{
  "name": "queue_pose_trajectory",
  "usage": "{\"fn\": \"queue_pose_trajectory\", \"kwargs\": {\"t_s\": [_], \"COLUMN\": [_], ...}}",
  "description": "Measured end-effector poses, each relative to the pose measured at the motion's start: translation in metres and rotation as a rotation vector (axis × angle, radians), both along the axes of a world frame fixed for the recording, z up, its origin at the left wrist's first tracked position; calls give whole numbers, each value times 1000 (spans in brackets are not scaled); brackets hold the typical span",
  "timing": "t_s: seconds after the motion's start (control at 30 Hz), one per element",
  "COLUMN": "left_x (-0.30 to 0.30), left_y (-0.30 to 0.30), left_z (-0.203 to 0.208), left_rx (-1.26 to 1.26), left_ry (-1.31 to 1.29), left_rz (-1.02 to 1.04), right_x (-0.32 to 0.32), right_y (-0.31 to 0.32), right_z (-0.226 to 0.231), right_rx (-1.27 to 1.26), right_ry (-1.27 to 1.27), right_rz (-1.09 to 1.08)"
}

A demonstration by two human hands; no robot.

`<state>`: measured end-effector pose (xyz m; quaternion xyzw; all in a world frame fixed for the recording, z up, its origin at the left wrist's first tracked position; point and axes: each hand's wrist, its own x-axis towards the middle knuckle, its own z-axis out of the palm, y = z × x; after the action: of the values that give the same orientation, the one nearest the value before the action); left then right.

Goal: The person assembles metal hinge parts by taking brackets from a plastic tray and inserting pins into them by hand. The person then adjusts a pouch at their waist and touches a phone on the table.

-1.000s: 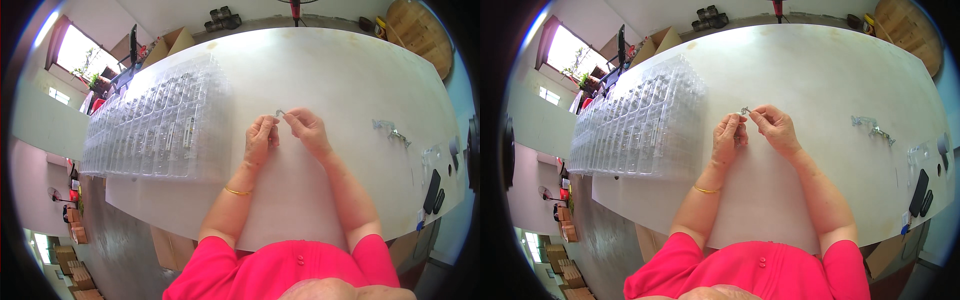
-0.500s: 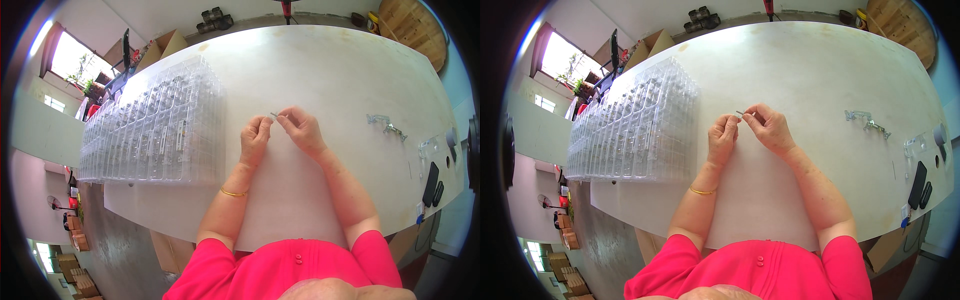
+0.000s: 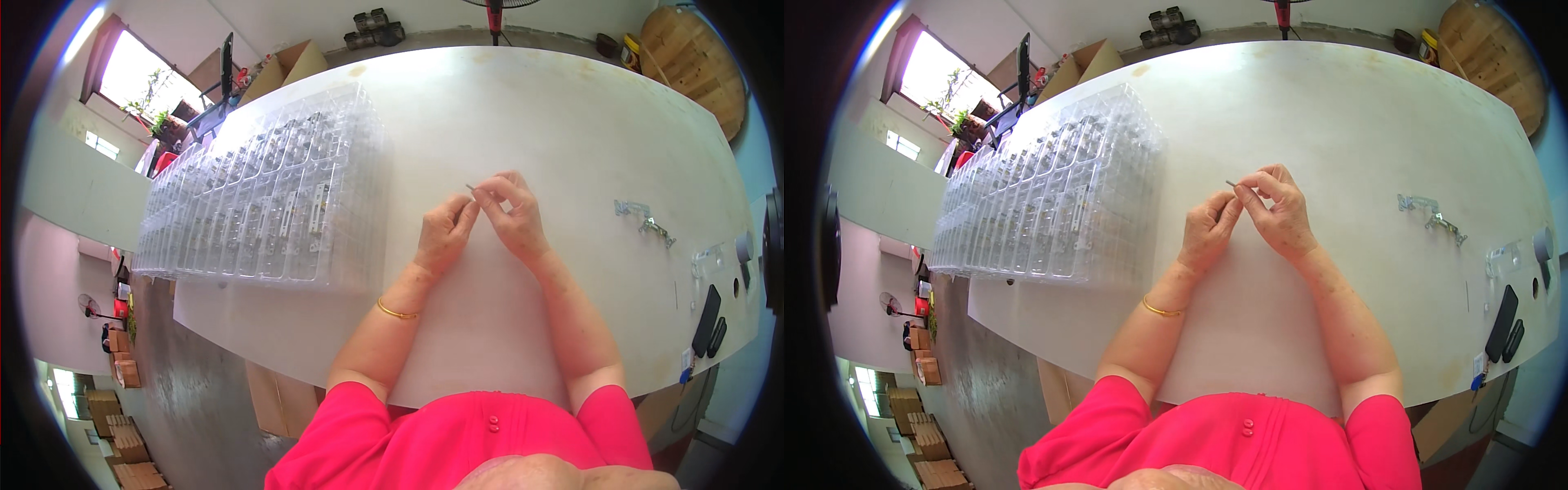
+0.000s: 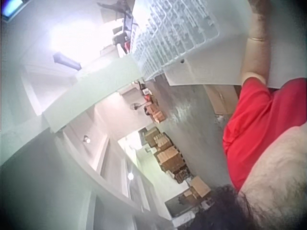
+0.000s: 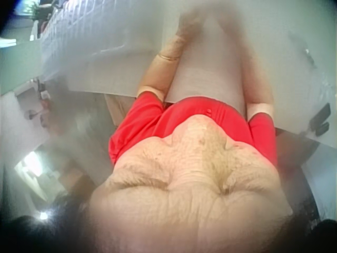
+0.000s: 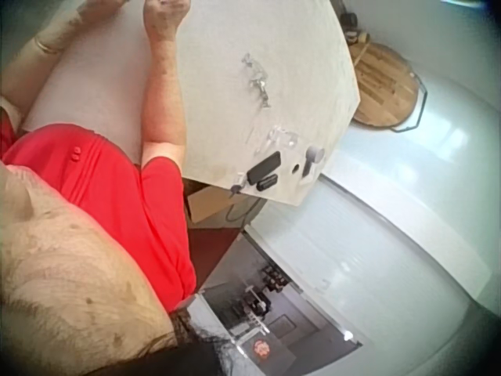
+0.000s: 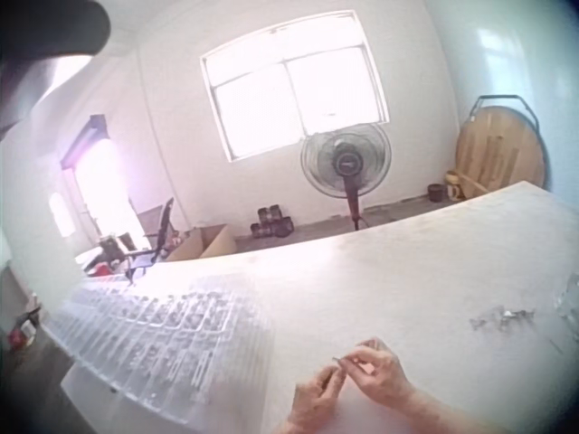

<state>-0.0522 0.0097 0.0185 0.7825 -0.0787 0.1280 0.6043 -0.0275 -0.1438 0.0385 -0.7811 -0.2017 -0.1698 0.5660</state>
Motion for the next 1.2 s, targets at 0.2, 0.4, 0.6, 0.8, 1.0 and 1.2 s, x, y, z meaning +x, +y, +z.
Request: {"fn": "queue_pose_trajectory", "kwargs": {"t_s": [0.2, 0.4, 0.6, 0.8, 1.0, 1.2], "left_x": [-2, 8, 7, 5, 0, 2], "left_y": [4, 16, 18, 14, 2, 6], "left_z": [5, 4, 4, 4, 7, -5], "left_rx": [-314, -686, -677, -483, -358, -80], "left_ry": [276, 356, 369, 253, 190, 98], "left_rz": [-127, -135, -149, -107, -94, -60], "right_x": [4, 7, 1, 1, 1, 8], "right_y": [3, 0, 2, -2, -5, -11], "right_z": [1, -7, 0, -1, 9, 4], "right_rx": [346, 297, 186, 87, 167, 296], "right_ry": [191, 364, 362, 336, 469, 560], "right_rz": [-45, 14, 16, -14, 87, 225]}}
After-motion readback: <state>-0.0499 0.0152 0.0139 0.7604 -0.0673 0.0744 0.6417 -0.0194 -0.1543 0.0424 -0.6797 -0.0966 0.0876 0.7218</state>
